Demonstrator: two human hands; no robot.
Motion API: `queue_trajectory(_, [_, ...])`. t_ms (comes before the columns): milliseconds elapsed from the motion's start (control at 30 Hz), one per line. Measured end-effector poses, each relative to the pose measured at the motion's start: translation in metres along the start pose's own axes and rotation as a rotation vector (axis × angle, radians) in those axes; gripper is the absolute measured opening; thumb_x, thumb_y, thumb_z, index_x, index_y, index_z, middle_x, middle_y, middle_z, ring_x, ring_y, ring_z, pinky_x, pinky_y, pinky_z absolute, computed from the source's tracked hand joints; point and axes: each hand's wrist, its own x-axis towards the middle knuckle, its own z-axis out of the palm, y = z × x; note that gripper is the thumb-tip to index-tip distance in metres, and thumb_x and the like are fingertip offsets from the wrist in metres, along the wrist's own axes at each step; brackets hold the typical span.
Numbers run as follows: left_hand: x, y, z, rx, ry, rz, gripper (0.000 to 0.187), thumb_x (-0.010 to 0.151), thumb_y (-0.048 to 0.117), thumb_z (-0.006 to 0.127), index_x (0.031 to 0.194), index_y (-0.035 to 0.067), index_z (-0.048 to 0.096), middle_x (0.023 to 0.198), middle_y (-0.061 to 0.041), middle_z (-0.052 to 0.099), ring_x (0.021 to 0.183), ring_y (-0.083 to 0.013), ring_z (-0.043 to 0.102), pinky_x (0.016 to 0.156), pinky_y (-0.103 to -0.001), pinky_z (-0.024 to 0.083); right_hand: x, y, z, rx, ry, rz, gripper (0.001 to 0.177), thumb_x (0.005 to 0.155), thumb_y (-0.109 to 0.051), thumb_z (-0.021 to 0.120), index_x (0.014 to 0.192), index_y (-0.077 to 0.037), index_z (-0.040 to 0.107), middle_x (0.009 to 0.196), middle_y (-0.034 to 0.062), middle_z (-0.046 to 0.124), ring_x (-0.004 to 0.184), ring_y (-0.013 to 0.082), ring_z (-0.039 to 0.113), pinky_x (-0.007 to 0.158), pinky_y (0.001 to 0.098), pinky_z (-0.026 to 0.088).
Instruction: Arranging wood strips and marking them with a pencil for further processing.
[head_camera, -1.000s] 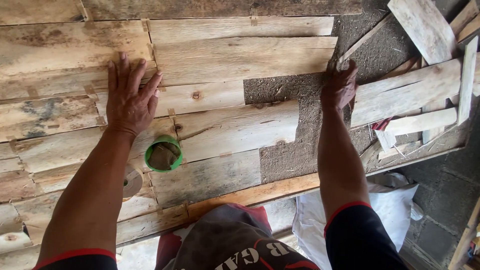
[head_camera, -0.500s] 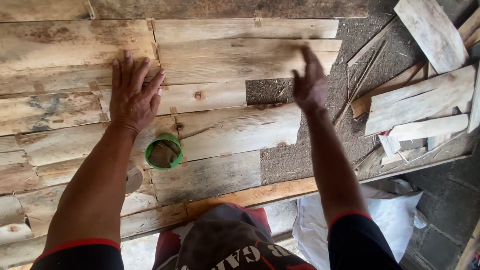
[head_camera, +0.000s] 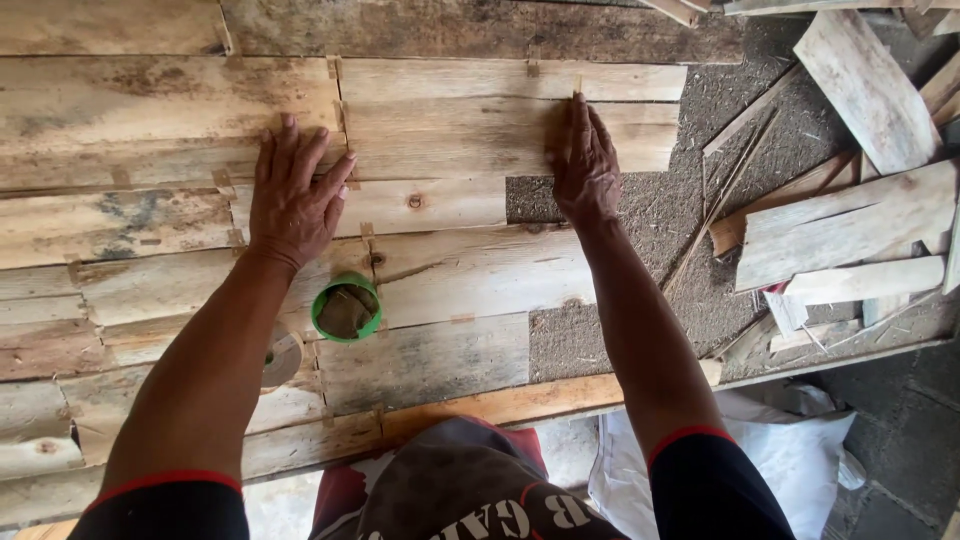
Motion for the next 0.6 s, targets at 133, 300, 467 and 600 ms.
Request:
queue_trajectory(133, [0.005, 0.004, -0.003, 0.069, 0.034, 0.008, 0.042, 0.102, 0.028, 0.071, 0.144, 0.021, 0.068, 0.158, -0.015, 0.048, 0.156, -0.0435, 0.033, 0.129, -0.06, 0.026, 0.005, -0.001, -0.005, 0.026, -0.004, 0.028, 0.086, 0.105, -0.036, 0.066, 0.166, -0.009, 0.011, 0.167, 0.0126, 0.038, 0.15, 0.0329, 0.04, 0.12, 0.0426, 0.041])
queue_trajectory(300, [0.056, 0.017, -0.024, 0.117, -0.08, -0.079, 0.038, 0.096, 0.045, 0.08, 0.096, 0.007, 0.078, 0.119, -0.015, 0.059, 0.122, -0.0357, 0.051, 0.107, -0.056, 0.044, 0.004, -0.009, -0.017, 0.081, -0.019, 0.079, 0.096, 0.098, -0.025, 0.073, 0.167, -0.017, 0.007, 0.164, 0.0098, 0.042, 0.148, 0.0301, 0.043, 0.115, 0.0402, 0.047])
queue_trajectory(467, [0.117, 0.066, 0.012, -0.011, -0.028, 0.045, 0.017, 0.099, 0.018, 0.074, 0.106, 0.002, 0.075, 0.132, -0.019, 0.059, 0.125, -0.0343, 0.054, 0.107, -0.049, 0.048, 0.007, -0.016, -0.025, 0.085, -0.044, 0.11, 0.098, 0.095, -0.022, 0.073, 0.165, -0.018, 0.005, 0.164, 0.0113, 0.04, 0.146, 0.0304, 0.043, 0.111, 0.0396, 0.049])
queue_trajectory(600, [0.169, 0.124, 0.076, -0.092, -0.148, 0.117, 0.045, 0.1, 0.006, 0.061, 0.144, -0.003, 0.057, 0.166, -0.024, 0.032, 0.153, -0.0384, 0.03, 0.128, -0.046, 0.023, 0.005, -0.002, -0.006, 0.104, 0.065, 0.047, 0.1, 0.093, -0.018, 0.072, 0.164, -0.016, 0.002, 0.165, 0.0138, 0.038, 0.145, 0.0317, 0.044, 0.11, 0.0393, 0.051])
